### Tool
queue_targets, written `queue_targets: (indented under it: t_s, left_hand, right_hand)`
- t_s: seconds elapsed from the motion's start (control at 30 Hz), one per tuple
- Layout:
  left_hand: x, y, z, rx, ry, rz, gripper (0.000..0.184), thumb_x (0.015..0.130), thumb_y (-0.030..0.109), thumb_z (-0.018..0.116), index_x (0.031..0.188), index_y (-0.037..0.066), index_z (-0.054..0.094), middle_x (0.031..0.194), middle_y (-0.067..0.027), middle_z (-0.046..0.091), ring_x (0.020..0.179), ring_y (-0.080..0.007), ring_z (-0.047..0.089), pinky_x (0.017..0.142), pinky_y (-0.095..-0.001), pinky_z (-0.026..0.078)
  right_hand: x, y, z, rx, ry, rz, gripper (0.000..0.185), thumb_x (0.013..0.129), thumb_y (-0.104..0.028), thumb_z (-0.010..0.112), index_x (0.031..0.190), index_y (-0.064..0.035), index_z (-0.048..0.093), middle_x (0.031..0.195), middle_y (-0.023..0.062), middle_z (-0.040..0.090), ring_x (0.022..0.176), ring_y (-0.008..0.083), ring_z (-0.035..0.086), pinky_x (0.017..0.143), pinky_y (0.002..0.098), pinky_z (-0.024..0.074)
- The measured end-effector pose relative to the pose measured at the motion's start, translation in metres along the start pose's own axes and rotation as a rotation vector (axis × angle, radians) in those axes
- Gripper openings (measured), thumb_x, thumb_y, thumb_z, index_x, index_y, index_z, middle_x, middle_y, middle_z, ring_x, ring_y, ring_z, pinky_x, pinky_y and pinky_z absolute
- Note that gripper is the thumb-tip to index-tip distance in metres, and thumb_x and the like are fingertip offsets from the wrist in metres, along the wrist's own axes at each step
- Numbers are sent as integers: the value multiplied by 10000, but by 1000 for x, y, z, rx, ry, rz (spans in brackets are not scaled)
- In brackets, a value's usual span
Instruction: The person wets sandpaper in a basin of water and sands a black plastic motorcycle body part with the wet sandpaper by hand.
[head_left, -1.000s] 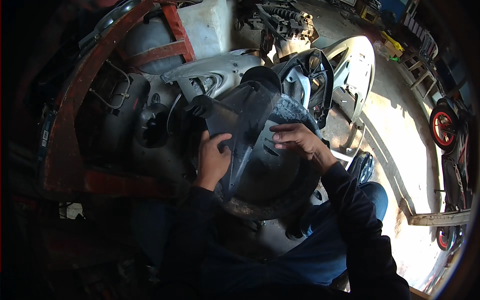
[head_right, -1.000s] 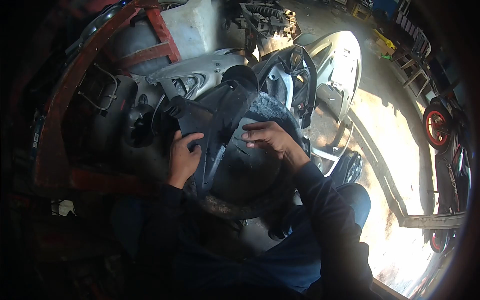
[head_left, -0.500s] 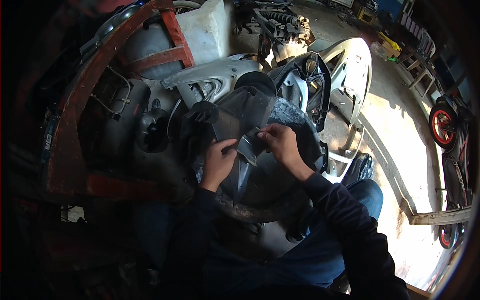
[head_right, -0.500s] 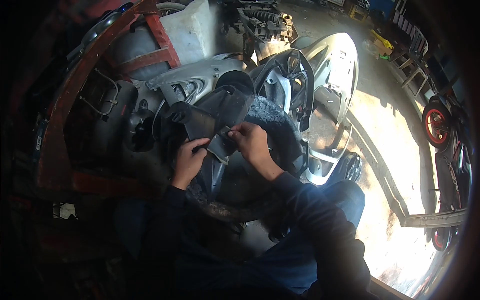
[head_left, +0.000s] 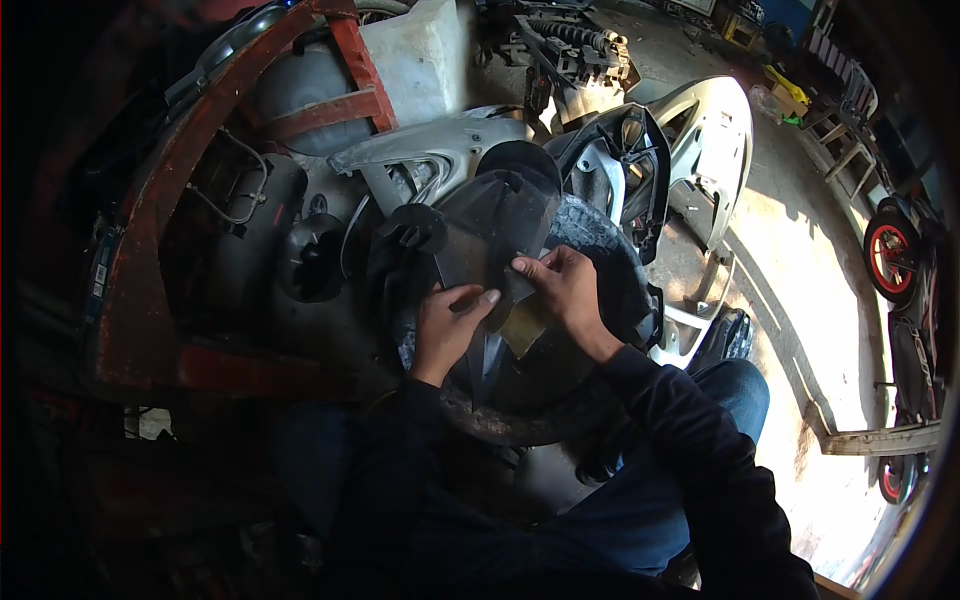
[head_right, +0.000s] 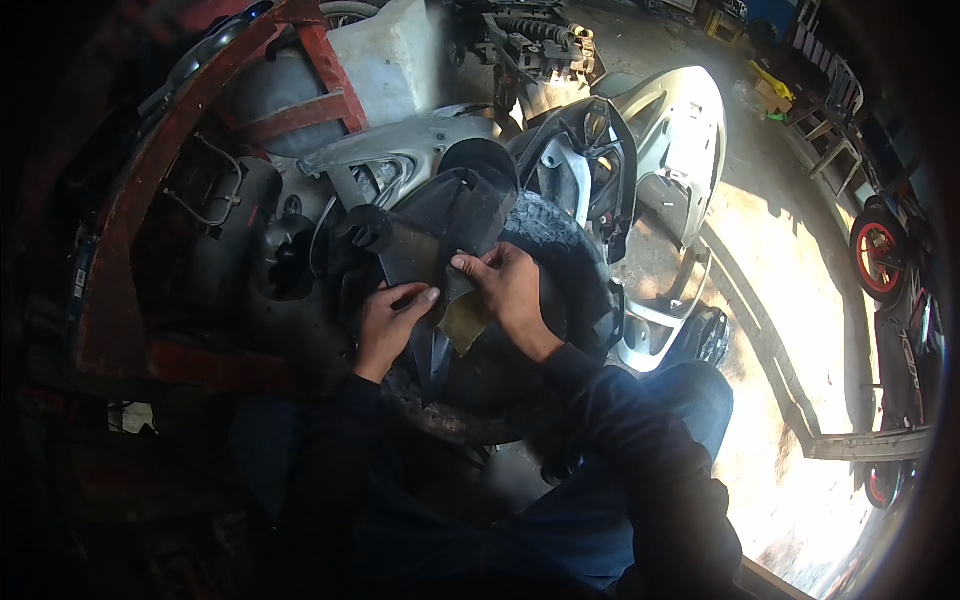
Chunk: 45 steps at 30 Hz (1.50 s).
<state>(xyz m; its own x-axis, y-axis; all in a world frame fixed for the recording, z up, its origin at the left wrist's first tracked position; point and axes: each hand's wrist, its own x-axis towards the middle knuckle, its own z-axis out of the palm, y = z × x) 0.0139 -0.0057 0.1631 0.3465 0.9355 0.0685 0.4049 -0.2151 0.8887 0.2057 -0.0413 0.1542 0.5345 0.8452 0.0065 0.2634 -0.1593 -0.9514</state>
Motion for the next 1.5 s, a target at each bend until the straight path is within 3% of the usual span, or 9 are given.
queue_targets:
  t_s: [0.27,0.47,0.67,0.77,0.83,0.97,1.07,1.17,1.5]
  left_hand:
    - [-1,12,-5,-59,-95,-83,589,852,539,691,1040,-17,736,970,-139,696,978,-231,618,891,-334,442]
    - [7,-19,-4,108,147,69,226,775,88,747,988,13,744,975,-175,676,972,-309,659,864,-362,502]
    - [8,-44,-14,39,213,-72,260,792,-38,668,1030,38,739,1063,-161,666,1022,-305,644,896,-353,500]
    - [5,-47,-14,29,207,-95,265,788,-44,677,1030,43,738,1064,-156,670,1024,-302,646,897,-348,501]
    - [5,-51,-12,62,201,-72,265,788,-44,681,1031,45,735,1060,-153,674,1021,-299,648,895,-347,503]
    - [2,-54,-4,101,157,-8,251,777,-32,706,1014,47,722,1045,-147,683,1010,-315,653,893,-370,505]
    - [0,-50,1,142,146,8,254,777,-28,709,1017,57,715,1059,-156,665,1038,-338,628,910,-390,493]
    - [0,-47,1,181,132,-32,260,780,-21,709,1027,62,713,1062,-153,659,1051,-342,616,920,-398,484]
    - [0,-52,1,182,114,-6,267,783,-14,710,1039,64,711,1076,-156,648,1055,-351,607,924,-410,481]
  right_hand:
    - [2,7,-3,-36,21,150,552,748,-476,831,702,32,619,613,119,636,558,154,606,548,330,491]
    - [18,33,-12,-38,-8,109,518,772,-454,813,741,38,651,655,142,664,606,184,651,599,349,515]
    - [43,109,-31,-435,-324,36,464,780,-434,771,878,16,714,721,161,695,696,311,697,712,410,545]
    - [21,128,-20,-834,-287,14,477,779,-379,756,1076,-12,692,952,183,706,934,337,681,851,444,529]
    - [6,142,2,-1071,-389,-299,536,811,-289,699,1285,-66,584,1321,189,572,1238,346,531,1000,470,455]
    - [-2,190,62,-1103,-611,-547,569,876,-215,544,1432,-122,472,1519,246,349,1408,408,332,1133,549,284]
    - [-20,201,87,-1246,-583,-576,557,902,-241,516,1451,-173,453,1533,262,304,1390,504,297,1114,622,264]
    - [-31,350,106,-793,-630,-824,471,900,-270,529,1360,-169,534,1502,240,349,1342,525,339,1058,657,314]
    - [-57,241,90,-986,-635,-904,213,882,-178,560,1040,-91,674,1049,169,674,890,319,687,836,500,527]
